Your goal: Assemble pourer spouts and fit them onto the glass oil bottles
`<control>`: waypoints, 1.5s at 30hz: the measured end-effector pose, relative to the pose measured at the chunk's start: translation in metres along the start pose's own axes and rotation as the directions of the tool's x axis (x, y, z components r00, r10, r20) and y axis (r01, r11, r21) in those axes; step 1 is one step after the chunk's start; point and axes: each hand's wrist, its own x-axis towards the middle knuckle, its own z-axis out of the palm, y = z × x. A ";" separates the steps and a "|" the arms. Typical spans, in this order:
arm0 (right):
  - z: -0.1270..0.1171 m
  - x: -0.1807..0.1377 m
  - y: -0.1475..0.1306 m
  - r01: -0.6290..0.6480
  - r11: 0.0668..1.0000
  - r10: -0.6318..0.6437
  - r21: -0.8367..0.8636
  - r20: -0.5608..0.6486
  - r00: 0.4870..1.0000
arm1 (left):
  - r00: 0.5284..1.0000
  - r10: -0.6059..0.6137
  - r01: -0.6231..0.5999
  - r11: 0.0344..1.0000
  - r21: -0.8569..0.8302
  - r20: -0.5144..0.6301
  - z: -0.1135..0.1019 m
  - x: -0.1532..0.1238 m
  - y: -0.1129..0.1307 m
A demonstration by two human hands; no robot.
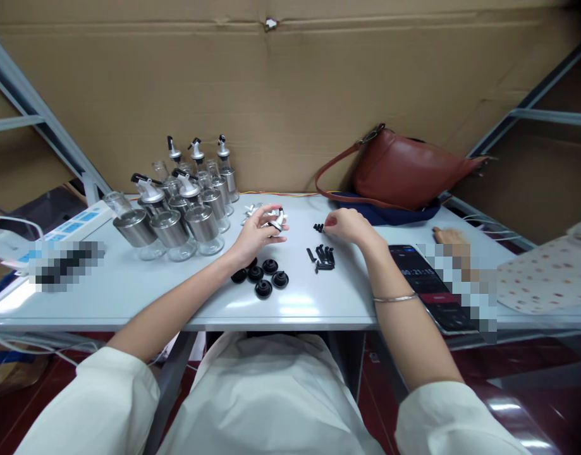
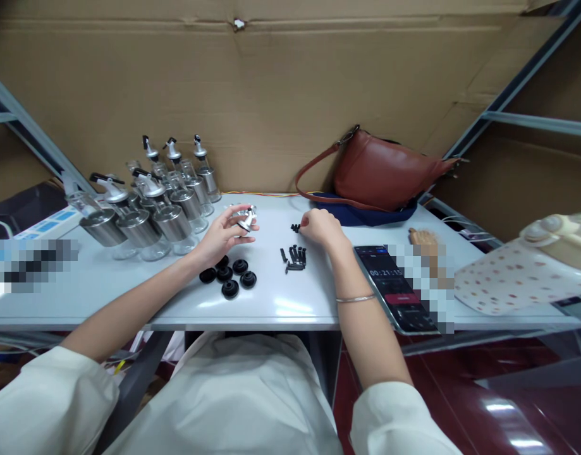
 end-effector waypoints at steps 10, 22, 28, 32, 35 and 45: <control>-0.008 -0.001 -0.009 0.275 0.823 -0.203 0.497 -0.194 0.960 | 1.000 -0.013 0.014 0.996 0.091 -0.009 -0.002 0.005 -0.004; -0.007 -0.001 -0.007 0.104 0.962 -0.102 0.253 -0.020 0.995 | 0.995 -0.073 0.080 0.990 0.112 -0.065 0.000 0.004 0.000; 0.001 0.002 -0.001 0.045 0.997 -0.050 0.062 0.086 0.995 | 0.993 -0.096 0.101 0.993 0.067 -0.074 0.002 0.004 0.001; 0.005 0.005 0.000 0.051 0.998 -0.054 0.039 0.068 0.996 | 0.993 -0.088 0.094 0.993 0.075 -0.074 0.001 0.005 0.000; 0.005 0.006 0.000 0.052 0.997 -0.057 0.059 0.076 0.996 | 0.994 -0.083 0.089 0.993 0.079 -0.074 0.001 0.005 0.000; 0.000 0.005 0.005 0.028 0.996 -0.029 0.088 0.009 1.000 | 0.993 -0.067 0.074 0.994 0.075 -0.094 0.000 0.006 0.000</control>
